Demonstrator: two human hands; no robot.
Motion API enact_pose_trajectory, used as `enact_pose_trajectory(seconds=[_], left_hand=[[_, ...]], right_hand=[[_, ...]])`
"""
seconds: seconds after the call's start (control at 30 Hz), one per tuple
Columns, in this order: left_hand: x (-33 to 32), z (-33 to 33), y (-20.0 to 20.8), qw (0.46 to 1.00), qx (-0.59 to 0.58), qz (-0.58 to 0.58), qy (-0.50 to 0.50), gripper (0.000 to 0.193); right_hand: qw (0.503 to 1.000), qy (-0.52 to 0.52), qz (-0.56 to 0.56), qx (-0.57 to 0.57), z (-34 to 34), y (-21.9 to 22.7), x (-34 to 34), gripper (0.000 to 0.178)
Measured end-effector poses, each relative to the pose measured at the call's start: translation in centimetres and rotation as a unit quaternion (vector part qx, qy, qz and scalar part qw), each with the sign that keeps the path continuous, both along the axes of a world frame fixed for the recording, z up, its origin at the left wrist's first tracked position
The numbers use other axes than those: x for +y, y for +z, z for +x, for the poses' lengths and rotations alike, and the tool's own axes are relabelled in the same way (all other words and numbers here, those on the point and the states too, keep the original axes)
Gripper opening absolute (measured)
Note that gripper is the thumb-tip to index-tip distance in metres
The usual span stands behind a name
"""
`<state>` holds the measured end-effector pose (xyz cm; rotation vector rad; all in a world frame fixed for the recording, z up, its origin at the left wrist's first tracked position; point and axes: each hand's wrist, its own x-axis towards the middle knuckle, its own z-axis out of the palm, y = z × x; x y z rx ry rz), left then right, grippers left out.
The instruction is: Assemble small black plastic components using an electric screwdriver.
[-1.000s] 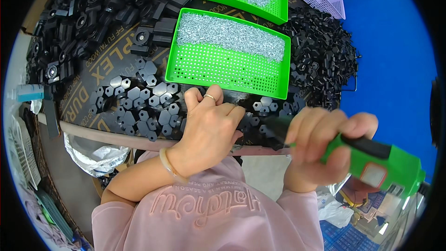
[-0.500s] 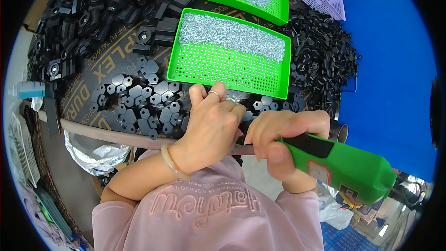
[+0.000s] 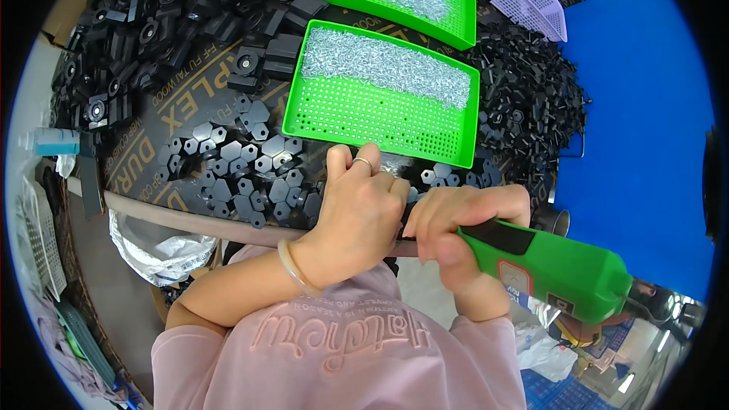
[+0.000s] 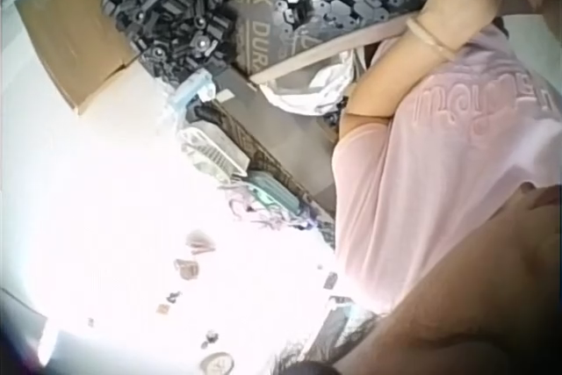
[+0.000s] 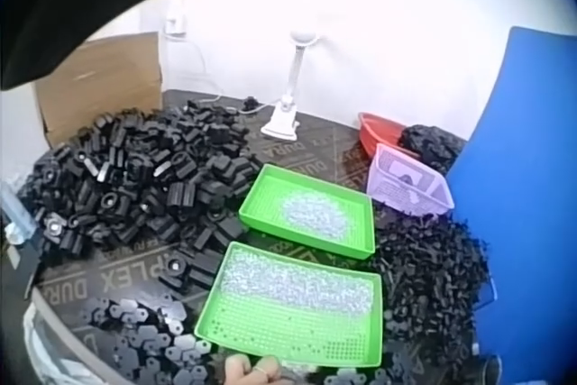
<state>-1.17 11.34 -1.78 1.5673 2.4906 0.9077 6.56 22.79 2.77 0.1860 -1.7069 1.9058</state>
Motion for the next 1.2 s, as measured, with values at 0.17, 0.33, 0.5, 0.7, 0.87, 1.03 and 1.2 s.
enact_pose_trajectory(seconds=[0.17, 0.33, 0.5, 0.7, 0.87, 1.03, 1.2], left_hand=[[-1.3, -1.3, 3.1, 0.993, -0.08, 0.084, 0.018, 0.044], [-4.4, -4.0, 3.3, 0.995, -0.034, 0.024, 0.087, 0.032], [-3.8, -2.7, 4.1, 0.993, 0.011, -0.012, 0.114, 0.039], [-3.3, -2.6, 2.4, 0.991, 0.041, -0.011, 0.129, 0.04], [-1.8, -1.5, 1.9, 0.996, 0.025, -0.004, 0.085, 0.032], [-1.8, -2.1, 2.7, 0.997, -0.014, 0.017, 0.07, 0.036], [-2.0, -2.0, 2.0, 0.998, -0.045, 0.016, 0.041, 0.041]], right_hand=[[0.998, -0.036, -0.043, 0.022, 0.5, 4.0, 2.3, 0.039], [0.989, -0.134, 0.018, 0.055, -1.6, 2.7, 4.2, 0.034], [0.984, -0.165, 0.018, 0.066, -3.8, 0.3, 4.5, 0.034], [0.985, -0.162, 0.014, 0.05, -4.5, -1.2, 4.6, 0.027], [0.984, -0.178, 0.02, 0.01, -4.4, -1.9, 4.8, 0.024], [0.985, -0.17, 0.018, 0.022, -4.4, -2.3, 5.0, 0.025], [0.983, -0.182, 0.019, 0.01, -4.4, -2.1, 4.8, 0.026]])
